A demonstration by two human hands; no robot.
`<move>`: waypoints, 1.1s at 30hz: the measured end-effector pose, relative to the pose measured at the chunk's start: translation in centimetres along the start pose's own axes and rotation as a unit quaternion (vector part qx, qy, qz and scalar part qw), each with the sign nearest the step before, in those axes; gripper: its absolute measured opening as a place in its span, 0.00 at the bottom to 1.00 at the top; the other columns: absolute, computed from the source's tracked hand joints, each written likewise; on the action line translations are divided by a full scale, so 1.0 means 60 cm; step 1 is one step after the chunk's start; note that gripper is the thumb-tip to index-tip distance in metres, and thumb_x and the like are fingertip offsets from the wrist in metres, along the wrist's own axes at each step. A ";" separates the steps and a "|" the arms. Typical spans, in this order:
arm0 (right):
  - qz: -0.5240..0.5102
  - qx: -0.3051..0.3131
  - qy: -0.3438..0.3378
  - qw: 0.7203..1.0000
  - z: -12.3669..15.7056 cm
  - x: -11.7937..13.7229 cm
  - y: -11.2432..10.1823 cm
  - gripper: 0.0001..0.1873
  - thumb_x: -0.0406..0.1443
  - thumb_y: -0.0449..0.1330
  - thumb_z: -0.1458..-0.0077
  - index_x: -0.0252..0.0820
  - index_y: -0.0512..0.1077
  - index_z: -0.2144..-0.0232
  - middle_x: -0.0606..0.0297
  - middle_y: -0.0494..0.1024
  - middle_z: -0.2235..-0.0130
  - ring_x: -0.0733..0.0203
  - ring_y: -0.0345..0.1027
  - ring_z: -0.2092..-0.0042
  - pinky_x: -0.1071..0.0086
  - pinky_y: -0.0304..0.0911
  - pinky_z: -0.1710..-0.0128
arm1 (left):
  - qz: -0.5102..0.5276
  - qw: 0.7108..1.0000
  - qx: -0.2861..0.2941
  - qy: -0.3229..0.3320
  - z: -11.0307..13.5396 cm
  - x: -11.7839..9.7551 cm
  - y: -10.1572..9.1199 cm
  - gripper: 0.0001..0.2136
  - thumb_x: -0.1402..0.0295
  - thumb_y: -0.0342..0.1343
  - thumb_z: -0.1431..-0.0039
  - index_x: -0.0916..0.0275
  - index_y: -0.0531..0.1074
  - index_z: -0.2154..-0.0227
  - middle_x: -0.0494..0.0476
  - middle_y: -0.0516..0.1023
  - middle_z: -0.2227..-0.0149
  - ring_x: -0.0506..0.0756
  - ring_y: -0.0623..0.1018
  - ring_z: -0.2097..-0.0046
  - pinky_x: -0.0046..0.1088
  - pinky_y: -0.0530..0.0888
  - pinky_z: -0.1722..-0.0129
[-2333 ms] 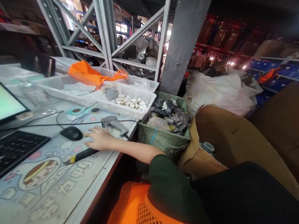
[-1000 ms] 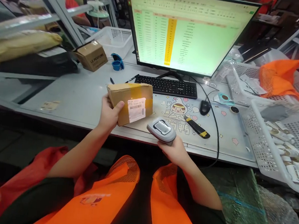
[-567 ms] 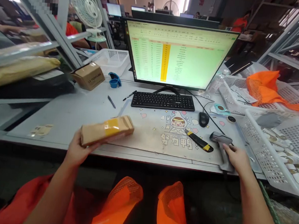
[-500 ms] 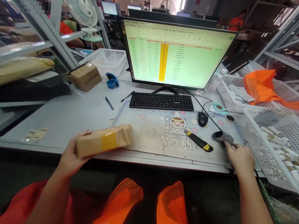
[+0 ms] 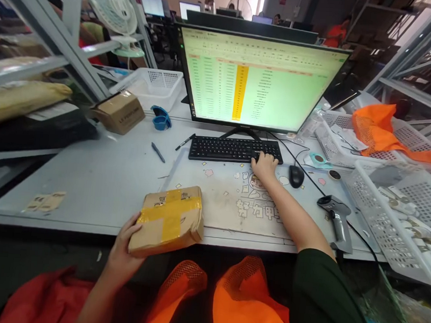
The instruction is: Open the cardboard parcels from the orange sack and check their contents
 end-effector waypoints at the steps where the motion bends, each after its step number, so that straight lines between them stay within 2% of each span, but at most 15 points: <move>1: 0.005 0.000 0.006 1.000 -0.005 0.001 -0.001 0.32 0.45 0.50 0.27 0.21 0.72 0.38 0.29 0.74 0.40 0.30 0.60 0.35 0.39 0.53 0.36 | -0.004 1.000 0.009 0.001 0.006 -0.001 0.001 0.28 0.70 0.66 0.37 0.50 0.66 0.37 0.67 0.66 0.27 0.68 0.72 0.28 0.52 0.80 0.36; 3: 0.012 0.006 0.008 1.000 -0.008 -0.001 -0.009 0.31 0.47 0.51 0.28 0.24 0.77 0.43 0.30 0.74 0.40 0.30 0.60 0.35 0.40 0.53 0.36 | -0.007 1.000 0.029 0.004 0.013 0.000 0.004 0.30 0.69 0.68 0.38 0.49 0.65 0.36 0.68 0.64 0.26 0.69 0.71 0.28 0.53 0.81 0.37; 6: 0.016 0.018 0.006 1.000 0.020 -0.036 -0.029 0.33 0.48 0.50 0.28 0.29 0.73 0.36 0.35 0.72 0.36 0.33 0.61 0.34 0.44 0.56 0.35 | 0.016 0.999 0.040 0.004 0.013 0.007 0.003 0.30 0.67 0.70 0.39 0.50 0.66 0.37 0.70 0.64 0.26 0.68 0.71 0.28 0.52 0.80 0.37; 9: 0.026 0.063 0.013 0.998 0.106 -0.115 -0.040 0.35 0.51 0.53 0.30 0.34 0.70 0.32 0.39 0.73 0.35 0.34 0.64 0.34 0.44 0.60 0.36 | 0.075 0.996 0.018 -0.043 -0.004 0.013 -0.007 0.30 0.63 0.72 0.41 0.51 0.67 0.39 0.72 0.65 0.27 0.69 0.71 0.28 0.54 0.75 0.32; 12: 0.048 0.106 0.026 0.993 0.214 -0.204 -0.030 0.33 0.52 0.56 0.33 0.36 0.75 0.38 0.41 0.76 0.38 0.33 0.68 0.37 0.42 0.64 0.39 | 0.155 0.978 -0.003 -0.141 -0.042 0.008 -0.008 0.38 0.52 0.78 0.50 0.56 0.69 0.39 0.73 0.71 0.31 0.71 0.74 0.30 0.56 0.72 0.30; 15: 0.034 0.048 -0.002 0.998 0.286 -0.253 -0.019 0.30 0.47 0.53 0.32 0.32 0.76 0.41 0.38 0.77 0.44 0.35 0.70 0.42 0.42 0.67 0.41 | 0.250 0.931 -0.037 -0.264 -0.094 -0.003 0.018 0.46 0.38 0.76 0.58 0.62 0.72 0.43 0.74 0.79 0.40 0.72 0.81 0.39 0.52 0.79 0.38; 17: -0.007 -0.016 -0.027 0.999 0.307 -0.257 -0.019 0.30 0.46 0.52 0.32 0.28 0.76 0.42 0.37 0.78 0.48 0.36 0.71 0.44 0.43 0.67 0.41 | 0.319 0.878 -0.052 -0.352 -0.124 -0.008 0.046 0.45 0.31 0.70 0.56 0.63 0.73 0.45 0.71 0.82 0.46 0.70 0.84 0.45 0.49 0.85 0.48; 20: -0.101 -0.093 -0.057 0.989 0.318 -0.233 -0.033 0.30 0.46 0.50 0.31 0.30 0.74 0.41 0.38 0.77 0.48 0.38 0.71 0.44 0.45 0.68 0.40 | 0.400 0.798 0.011 -0.450 -0.146 -0.016 0.087 0.44 0.28 0.63 0.53 0.60 0.73 0.45 0.69 0.84 0.51 0.68 0.85 0.54 0.46 0.86 0.63; 22: -0.162 -0.108 -0.085 0.977 0.322 -0.205 -0.046 0.28 0.47 0.49 0.30 0.33 0.75 0.42 0.41 0.79 0.48 0.40 0.72 0.44 0.45 0.68 0.40 | 0.408 0.783 0.055 -0.467 -0.141 -0.022 0.099 0.43 0.28 0.62 0.52 0.61 0.74 0.46 0.68 0.85 0.55 0.68 0.86 0.57 0.45 0.85 0.64; 24: -0.209 -0.098 -0.116 0.966 0.327 -0.174 -0.060 0.27 0.49 0.50 0.30 0.37 0.76 0.45 0.45 0.81 0.51 0.42 0.74 0.46 0.47 0.69 0.41 | 0.381 0.818 0.022 -0.431 -0.128 -0.030 0.094 0.43 0.29 0.62 0.51 0.62 0.72 0.46 0.69 0.84 0.54 0.68 0.85 0.53 0.47 0.85 0.57; 27: -0.262 -0.072 -0.123 0.955 0.335 -0.139 -0.076 0.26 0.51 0.49 0.30 0.42 0.77 0.49 0.51 0.83 0.57 0.46 0.77 0.52 0.51 0.72 0.47 | 0.258 0.919 -0.052 -0.294 -0.104 -0.050 0.068 0.41 0.37 0.68 0.50 0.62 0.66 0.43 0.72 0.80 0.44 0.67 0.82 0.42 0.49 0.79 0.40; 28: -0.276 -0.063 -0.115 0.952 0.336 -0.132 -0.080 0.26 0.52 0.49 0.29 0.42 0.78 0.51 0.54 0.83 0.59 0.47 0.78 0.55 0.53 0.72 0.49 | 0.209 0.948 -0.047 -0.236 -0.097 -0.057 0.060 0.39 0.42 0.71 0.50 0.60 0.64 0.43 0.73 0.78 0.41 0.67 0.80 0.38 0.50 0.76 0.36; 30: -0.298 -0.051 -0.106 0.947 0.337 -0.125 -0.084 0.26 0.53 0.49 0.28 0.43 0.78 0.53 0.56 0.82 0.62 0.49 0.78 0.58 0.55 0.72 0.52 | 0.134 0.984 0.012 -0.118 -0.086 -0.066 0.047 0.31 0.56 0.71 0.46 0.57 0.62 0.45 0.75 0.74 0.35 0.66 0.75 0.32 0.54 0.69 0.30; 32: -0.308 -0.045 -0.120 0.943 0.339 -0.122 -0.086 0.26 0.54 0.50 0.29 0.42 0.78 0.51 0.55 0.83 0.60 0.49 0.78 0.57 0.54 0.73 0.51 | 0.098 0.992 0.075 -0.033 -0.079 -0.060 0.035 0.21 0.66 0.63 0.41 0.57 0.64 0.47 0.76 0.67 0.29 0.65 0.70 0.27 0.57 0.65 0.27; 33: -0.309 -0.038 -0.135 0.941 0.342 -0.121 -0.086 0.27 0.54 0.51 0.29 0.42 0.77 0.49 0.54 0.84 0.58 0.48 0.79 0.54 0.53 0.73 0.49 | 0.080 0.992 0.100 -0.019 -0.076 -0.052 0.029 0.20 0.70 0.59 0.41 0.58 0.66 0.46 0.77 0.62 0.26 0.66 0.67 0.25 0.58 0.64 0.27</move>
Point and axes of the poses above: each hand's wrist, its own z-axis away from the middle knuckle, its own y-axis out of the palm, x = y × z, the point moved 2 cm from there along -z, towards the middle knuckle
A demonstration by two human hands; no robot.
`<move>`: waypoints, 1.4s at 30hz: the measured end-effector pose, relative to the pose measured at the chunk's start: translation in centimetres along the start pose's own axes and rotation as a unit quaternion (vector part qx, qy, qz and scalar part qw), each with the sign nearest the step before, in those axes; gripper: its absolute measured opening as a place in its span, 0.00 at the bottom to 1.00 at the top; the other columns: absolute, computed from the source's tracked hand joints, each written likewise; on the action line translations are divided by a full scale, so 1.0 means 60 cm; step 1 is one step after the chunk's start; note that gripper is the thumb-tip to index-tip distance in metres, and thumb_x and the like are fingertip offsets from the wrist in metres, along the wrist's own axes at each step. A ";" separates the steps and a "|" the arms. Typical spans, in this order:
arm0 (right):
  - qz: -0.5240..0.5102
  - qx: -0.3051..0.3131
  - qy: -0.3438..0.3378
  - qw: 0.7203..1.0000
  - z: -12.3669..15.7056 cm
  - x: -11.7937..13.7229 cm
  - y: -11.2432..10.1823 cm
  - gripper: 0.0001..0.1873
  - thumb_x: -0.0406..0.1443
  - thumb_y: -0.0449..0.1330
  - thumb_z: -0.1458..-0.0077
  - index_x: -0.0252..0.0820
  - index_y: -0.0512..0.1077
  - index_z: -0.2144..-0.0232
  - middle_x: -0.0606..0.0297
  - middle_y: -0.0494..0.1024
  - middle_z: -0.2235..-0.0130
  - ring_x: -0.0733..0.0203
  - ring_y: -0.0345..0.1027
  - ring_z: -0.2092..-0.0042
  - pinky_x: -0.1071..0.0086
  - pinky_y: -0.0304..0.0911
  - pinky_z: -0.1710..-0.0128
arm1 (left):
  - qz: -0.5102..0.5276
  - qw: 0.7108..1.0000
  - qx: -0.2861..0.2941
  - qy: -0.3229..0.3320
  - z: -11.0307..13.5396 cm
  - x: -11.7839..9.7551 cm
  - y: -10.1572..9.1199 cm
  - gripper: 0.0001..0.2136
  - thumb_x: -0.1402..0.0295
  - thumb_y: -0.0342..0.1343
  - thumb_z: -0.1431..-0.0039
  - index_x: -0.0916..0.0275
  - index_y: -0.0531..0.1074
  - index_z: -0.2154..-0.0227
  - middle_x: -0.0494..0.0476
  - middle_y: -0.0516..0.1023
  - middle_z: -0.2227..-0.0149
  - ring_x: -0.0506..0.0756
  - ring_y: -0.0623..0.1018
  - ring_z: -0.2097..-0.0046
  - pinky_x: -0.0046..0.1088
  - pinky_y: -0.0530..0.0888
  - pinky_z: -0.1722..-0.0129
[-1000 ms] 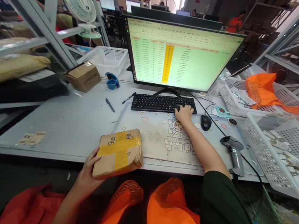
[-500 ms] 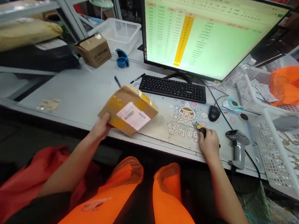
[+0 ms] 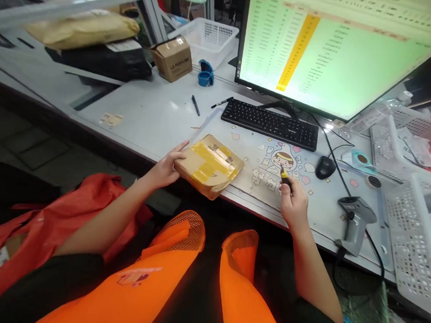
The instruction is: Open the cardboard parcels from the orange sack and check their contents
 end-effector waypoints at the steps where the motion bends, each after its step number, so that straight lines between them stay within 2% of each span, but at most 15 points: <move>1: -0.002 0.016 -0.015 1.000 0.004 0.003 0.002 0.27 0.54 0.51 0.29 0.42 0.77 0.47 0.52 0.84 0.55 0.47 0.79 0.51 0.52 0.73 0.47 | -0.024 1.000 0.014 -0.012 0.004 0.009 -0.008 0.20 0.72 0.56 0.41 0.60 0.68 0.45 0.77 0.57 0.23 0.67 0.64 0.24 0.60 0.63 0.27; 3: 0.000 0.059 -0.047 0.997 0.018 0.015 0.010 0.27 0.53 0.52 0.28 0.42 0.75 0.43 0.51 0.83 0.49 0.45 0.78 0.46 0.50 0.73 0.44 | -0.083 0.994 0.002 -0.067 0.013 0.020 -0.022 0.23 0.74 0.54 0.42 0.63 0.71 0.42 0.76 0.52 0.21 0.72 0.56 0.21 0.65 0.59 0.26; 6: 0.018 0.132 -0.095 0.987 0.044 0.052 0.032 0.25 0.51 0.53 0.27 0.45 0.75 0.40 0.51 0.82 0.46 0.46 0.78 0.45 0.52 0.74 0.44 | -0.136 0.984 -0.073 -0.091 0.030 -0.005 -0.010 0.25 0.70 0.57 0.40 0.63 0.73 0.38 0.72 0.61 0.24 0.73 0.51 0.20 0.65 0.52 0.24; 11: 0.082 0.222 -0.184 0.954 0.057 0.129 0.079 0.25 0.49 0.53 0.26 0.44 0.76 0.38 0.51 0.82 0.49 0.47 0.79 0.53 0.56 0.76 0.53 | -0.149 0.983 -0.095 -0.054 0.041 -0.101 0.115 0.35 0.51 0.70 0.41 0.58 0.70 0.34 0.71 0.72 0.31 0.75 0.63 0.24 0.65 0.49 0.23; 13: 0.117 0.245 -0.210 0.939 0.045 0.152 0.088 0.26 0.48 0.52 0.25 0.42 0.76 0.37 0.50 0.82 0.51 0.47 0.79 0.55 0.57 0.76 0.55 | -0.170 0.977 -0.118 -0.056 0.040 -0.112 0.156 0.31 0.51 0.69 0.39 0.59 0.73 0.36 0.73 0.74 0.33 0.75 0.68 0.27 0.66 0.46 0.23; 15: 0.162 0.277 -0.217 0.922 0.026 0.172 0.085 0.27 0.48 0.52 0.25 0.41 0.76 0.37 0.50 0.82 0.51 0.48 0.78 0.56 0.59 0.74 0.57 | -0.182 0.971 -0.150 -0.042 0.039 -0.106 0.177 0.27 0.54 0.67 0.37 0.58 0.75 0.39 0.72 0.76 0.35 0.74 0.72 0.30 0.66 0.46 0.23; 21: 0.251 0.419 -0.177 0.854 -0.068 0.243 0.051 0.24 0.46 0.52 0.26 0.45 0.79 0.39 0.53 0.83 0.50 0.52 0.79 0.55 0.65 0.68 0.60 | -0.174 0.970 -0.163 0.056 0.034 -0.068 0.166 0.23 0.56 0.69 0.38 0.56 0.77 0.42 0.68 0.80 0.39 0.71 0.76 0.33 0.66 0.47 0.24; 25: 0.275 0.534 -0.140 0.787 -0.136 0.313 0.067 0.19 0.46 0.57 0.30 0.49 0.84 0.49 0.59 0.86 0.60 0.54 0.78 0.62 0.66 0.64 0.65 | -0.158 0.976 -0.132 0.075 0.028 -0.060 0.162 0.21 0.55 0.69 0.38 0.55 0.79 0.45 0.67 0.81 0.41 0.70 0.77 0.34 0.67 0.49 0.24; 28: 0.325 0.569 -0.091 0.750 -0.192 0.336 0.079 0.18 0.49 0.62 0.35 0.45 0.86 0.56 0.58 0.85 0.66 0.53 0.77 0.65 0.64 0.64 0.67 | -0.141 0.982 -0.108 0.069 0.025 -0.057 0.163 0.20 0.56 0.70 0.39 0.55 0.80 0.46 0.66 0.82 0.42 0.71 0.77 0.34 0.68 0.49 0.24; 30: 0.385 0.541 -0.044 0.746 -0.236 0.312 0.065 0.22 0.53 0.65 0.38 0.41 0.86 0.59 0.54 0.84 0.66 0.51 0.77 0.65 0.62 0.65 0.66 | -0.134 0.983 -0.102 0.078 0.025 -0.052 0.150 0.19 0.57 0.70 0.38 0.55 0.80 0.46 0.66 0.82 0.42 0.70 0.78 0.35 0.69 0.51 0.25; 33: 0.464 0.480 0.057 0.742 -0.286 0.227 0.005 0.31 0.58 0.62 0.37 0.34 0.85 0.63 0.48 0.83 0.66 0.51 0.77 0.64 0.59 0.66 0.63 | -0.087 0.984 -0.073 0.138 0.025 -0.034 0.104 0.18 0.61 0.69 0.36 0.55 0.78 0.46 0.65 0.82 0.40 0.68 0.77 0.33 0.66 0.60 0.26; 36: 0.405 0.489 0.095 0.767 -0.275 0.166 -0.047 0.33 0.58 0.56 0.33 0.37 0.86 0.56 0.51 0.85 0.66 0.51 0.77 0.65 0.58 0.68 0.62 | -0.027 0.985 0.001 0.172 0.025 -0.010 0.057 0.20 0.65 0.68 0.35 0.56 0.76 0.41 0.67 0.77 0.35 0.68 0.70 0.27 0.60 0.69 0.29; 39: 0.305 0.464 -0.003 0.832 -0.212 0.196 -0.043 0.28 0.54 0.53 0.29 0.47 0.84 0.45 0.56 0.87 0.59 0.51 0.80 0.60 0.59 0.71 0.59 | -0.043 0.986 -0.007 0.163 0.026 -0.002 0.058 0.24 0.60 0.71 0.37 0.55 0.76 0.40 0.67 0.76 0.34 0.69 0.67 0.26 0.60 0.71 0.31; 40: 0.274 0.466 -0.047 0.840 -0.187 0.221 -0.031 0.27 0.52 0.52 0.28 0.49 0.83 0.44 0.57 0.88 0.55 0.51 0.80 0.58 0.60 0.71 0.57 | -0.055 0.986 -0.028 0.156 0.026 -0.005 0.070 0.24 0.57 0.72 0.38 0.54 0.76 0.41 0.67 0.76 0.34 0.70 0.68 0.27 0.60 0.71 0.31; 42: 0.232 0.496 -0.123 0.828 -0.141 0.274 0.001 0.25 0.49 0.51 0.26 0.51 0.82 0.43 0.59 0.88 0.52 0.53 0.81 0.57 0.63 0.70 0.57 | -0.072 0.986 -0.076 0.133 0.027 -0.016 0.101 0.24 0.54 0.72 0.39 0.54 0.78 0.43 0.66 0.77 0.36 0.70 0.70 0.29 0.61 0.72 0.32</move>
Point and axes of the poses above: each hand's wrist, its own z-axis away from the middle knuckle, its own y-axis out of the palm, x = y × z, the point moved 2 cm from there along -z, towards the middle knuckle
